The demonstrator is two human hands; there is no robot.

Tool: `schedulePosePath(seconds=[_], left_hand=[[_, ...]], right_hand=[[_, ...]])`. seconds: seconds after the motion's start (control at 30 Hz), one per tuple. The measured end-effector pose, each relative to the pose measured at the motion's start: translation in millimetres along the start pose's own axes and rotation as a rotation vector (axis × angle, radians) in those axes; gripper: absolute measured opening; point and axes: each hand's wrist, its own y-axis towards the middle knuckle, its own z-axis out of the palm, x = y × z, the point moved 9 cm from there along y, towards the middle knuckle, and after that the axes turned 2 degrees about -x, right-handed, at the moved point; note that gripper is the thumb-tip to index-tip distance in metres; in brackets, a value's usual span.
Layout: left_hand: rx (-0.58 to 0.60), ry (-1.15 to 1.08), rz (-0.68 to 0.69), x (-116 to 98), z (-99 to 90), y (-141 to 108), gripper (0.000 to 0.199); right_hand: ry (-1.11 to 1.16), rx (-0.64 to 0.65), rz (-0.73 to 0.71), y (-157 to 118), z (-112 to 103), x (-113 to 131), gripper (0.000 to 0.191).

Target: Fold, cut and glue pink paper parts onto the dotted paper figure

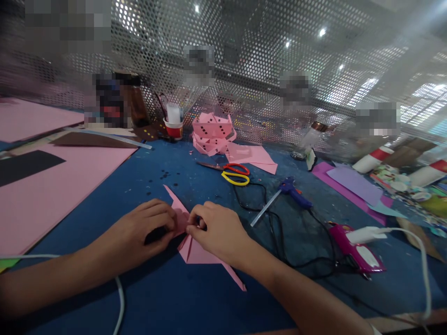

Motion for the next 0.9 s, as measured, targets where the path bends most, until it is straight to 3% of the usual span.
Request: schedulePosePath(seconds=[0.67,0.9], left_hand=[[-0.009,0.173,0.099,-11,0.9,-3,0.013],[-0.015,0.328,0.287,-28,0.4,-8,0.022]], right_hand=[[-0.025,-0.039,0.005,3,1,1,0.008],[-0.016,-0.026,0.001,3,1,2,0.006]])
